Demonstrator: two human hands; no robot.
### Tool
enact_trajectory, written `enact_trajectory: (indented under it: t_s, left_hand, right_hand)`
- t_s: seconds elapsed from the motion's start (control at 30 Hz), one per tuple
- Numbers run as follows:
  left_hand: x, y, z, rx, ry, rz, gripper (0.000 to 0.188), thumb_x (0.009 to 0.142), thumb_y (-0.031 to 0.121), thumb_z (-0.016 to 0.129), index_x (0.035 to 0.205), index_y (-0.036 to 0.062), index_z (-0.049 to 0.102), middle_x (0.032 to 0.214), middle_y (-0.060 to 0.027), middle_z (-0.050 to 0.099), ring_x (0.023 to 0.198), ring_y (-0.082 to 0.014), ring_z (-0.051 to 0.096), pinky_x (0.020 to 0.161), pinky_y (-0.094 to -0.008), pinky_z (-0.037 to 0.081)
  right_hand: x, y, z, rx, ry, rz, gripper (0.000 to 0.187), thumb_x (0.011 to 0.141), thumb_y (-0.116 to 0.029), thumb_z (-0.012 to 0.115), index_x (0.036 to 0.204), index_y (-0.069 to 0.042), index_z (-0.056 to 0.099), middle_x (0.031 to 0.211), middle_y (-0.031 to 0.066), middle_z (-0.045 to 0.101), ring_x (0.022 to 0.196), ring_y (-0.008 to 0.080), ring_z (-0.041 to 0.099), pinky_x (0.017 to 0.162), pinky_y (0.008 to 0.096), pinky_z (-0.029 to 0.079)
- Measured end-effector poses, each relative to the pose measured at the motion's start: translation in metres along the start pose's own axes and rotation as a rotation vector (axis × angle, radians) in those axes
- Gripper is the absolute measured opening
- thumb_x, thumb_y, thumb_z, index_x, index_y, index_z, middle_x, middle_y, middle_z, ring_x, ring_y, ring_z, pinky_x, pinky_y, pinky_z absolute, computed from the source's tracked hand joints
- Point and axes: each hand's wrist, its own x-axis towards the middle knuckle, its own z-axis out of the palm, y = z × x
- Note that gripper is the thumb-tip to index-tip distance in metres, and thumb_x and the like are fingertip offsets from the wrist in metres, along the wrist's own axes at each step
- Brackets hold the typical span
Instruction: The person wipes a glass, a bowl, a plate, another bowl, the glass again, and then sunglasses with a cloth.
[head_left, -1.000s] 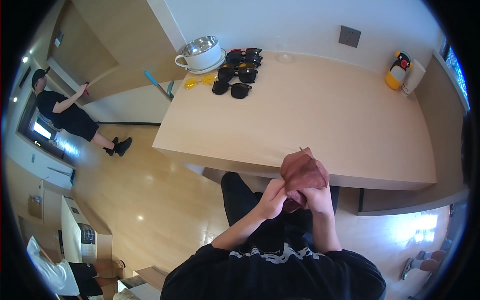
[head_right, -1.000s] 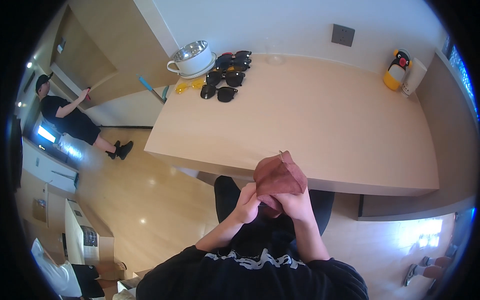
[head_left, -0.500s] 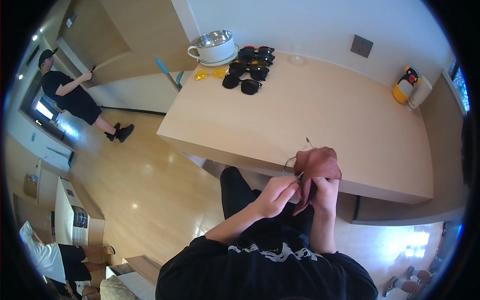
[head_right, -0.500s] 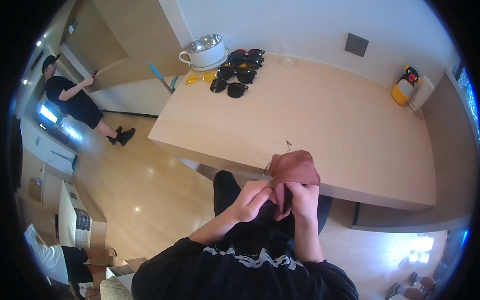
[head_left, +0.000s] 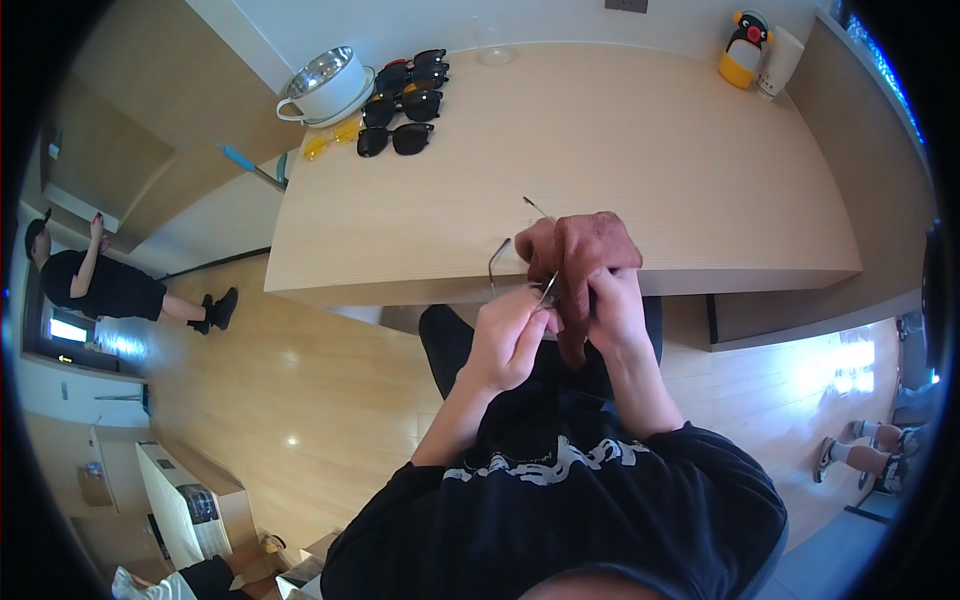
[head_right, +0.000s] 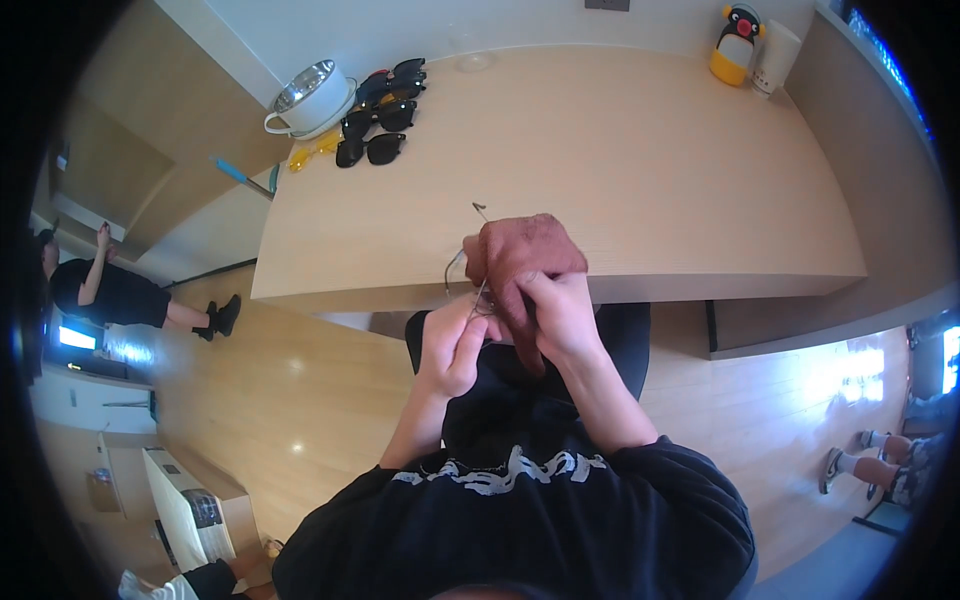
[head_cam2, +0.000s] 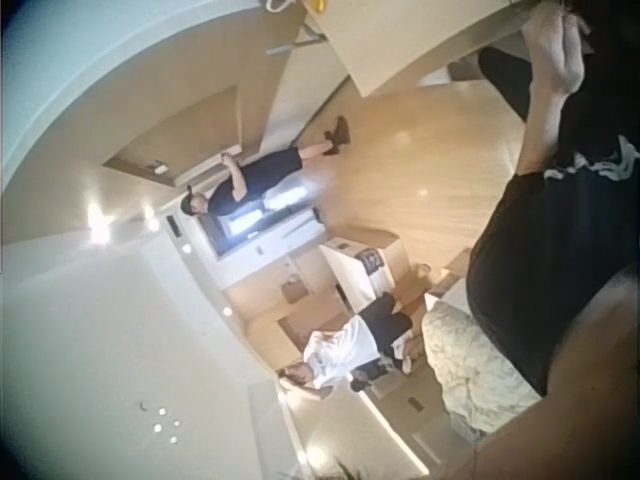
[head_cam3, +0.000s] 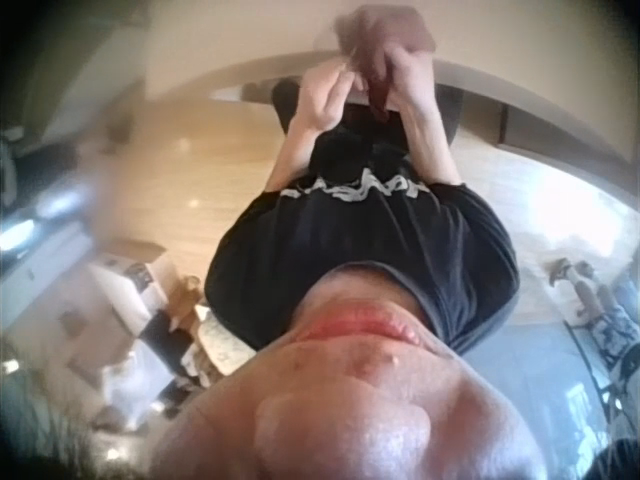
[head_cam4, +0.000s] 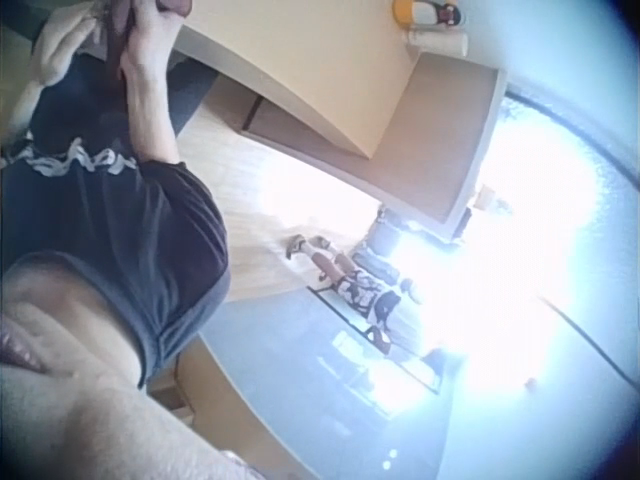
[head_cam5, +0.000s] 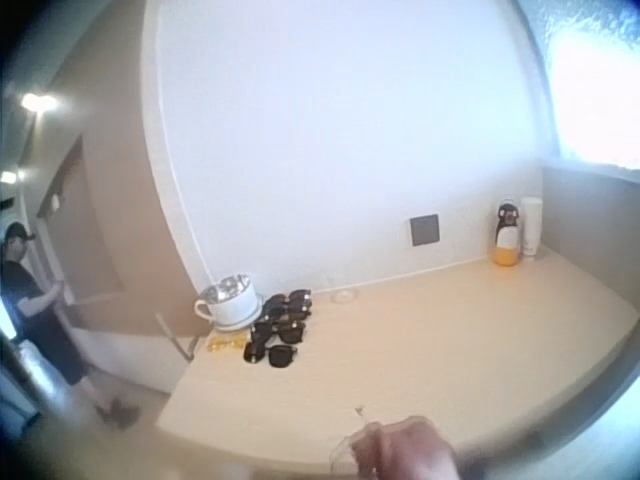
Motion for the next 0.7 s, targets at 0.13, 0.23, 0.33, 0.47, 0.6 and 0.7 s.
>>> enact_trajectory:
  t_s: [0.13, 0.23, 0.33, 0.47, 0.6, 0.7]
  left_hand:
    - [0.002, -0.001, -0.013, 0.130, 0.040, 0.133, 0.008, 0.079, 0.003, 0.050, 0.071, 0.0012, 0.052, 0.066, -0.0127, 0.053, 0.063, -0.0315, 0.053, 0.056, -0.0370, 0.042]
    - [0.006, -0.002, -0.011, 0.222, -0.008, 0.189, 0.005, 0.072, 0.003, 0.056, 0.070, 0.0004, 0.051, 0.068, -0.0146, 0.052, 0.067, -0.0350, 0.053, 0.058, -0.0382, 0.043]
    - [0.008, 0.006, 0.000, 0.211, -0.090, 0.288, 0.007, 0.071, 0.003, 0.058, 0.069, 0.0013, 0.052, 0.070, -0.0131, 0.053, 0.069, -0.0348, 0.054, 0.064, -0.0406, 0.046]
    - [0.006, 0.011, 0.003, 0.103, -0.261, 0.214, 0.007, 0.071, 0.005, 0.059, 0.069, 0.0025, 0.053, 0.068, -0.0107, 0.054, 0.067, -0.0318, 0.055, 0.062, -0.0391, 0.046]
    - [0.006, 0.005, 0.004, 0.284, -0.334, 0.258, 0.002, 0.071, 0.004, 0.055, 0.070, 0.0027, 0.055, 0.067, -0.0094, 0.056, 0.063, -0.0288, 0.057, 0.057, -0.0363, 0.045]
    - [0.003, 0.009, 0.004, 0.339, -0.428, 0.338, 0.004, 0.069, 0.005, 0.057, 0.069, 0.0034, 0.054, 0.069, -0.0095, 0.056, 0.067, -0.0271, 0.058, 0.064, -0.0363, 0.048]
  right_hand:
    - [-0.006, 0.000, -0.005, -0.237, -0.250, -0.081, 0.015, 0.075, -0.003, 0.060, 0.089, 0.002, 0.058, 0.085, 0.0052, 0.061, 0.076, 0.0121, 0.059, 0.067, 0.0255, 0.047]
    - [-0.014, -0.001, -0.019, -0.329, -0.111, -0.045, 0.024, 0.071, -0.009, 0.070, 0.091, 0.000, 0.060, 0.087, 0.0052, 0.063, 0.081, 0.0138, 0.060, 0.071, 0.0264, 0.048]
    - [-0.023, -0.005, -0.042, -0.377, -0.133, -0.085, 0.024, 0.069, -0.008, 0.071, 0.090, -0.001, 0.061, 0.090, 0.0066, 0.064, 0.083, 0.0161, 0.061, 0.072, 0.0284, 0.048]
    - [-0.031, -0.003, -0.058, -0.401, -0.179, -0.263, 0.018, 0.081, -0.014, 0.064, 0.094, -0.001, 0.061, 0.091, 0.0075, 0.063, 0.079, 0.0141, 0.060, 0.069, 0.0275, 0.049]
    - [-0.041, -0.002, -0.064, 0.291, 0.122, 0.292, 0.023, 0.089, -0.020, 0.056, 0.105, -0.003, 0.055, 0.094, 0.0056, 0.061, 0.080, 0.0119, 0.059, 0.066, 0.0255, 0.050]
    - [-0.036, -0.011, -0.079, 0.339, -0.074, 0.378, 0.025, 0.090, -0.021, 0.054, 0.106, -0.003, 0.054, 0.096, 0.0064, 0.060, 0.083, 0.0137, 0.060, 0.067, 0.0269, 0.051]
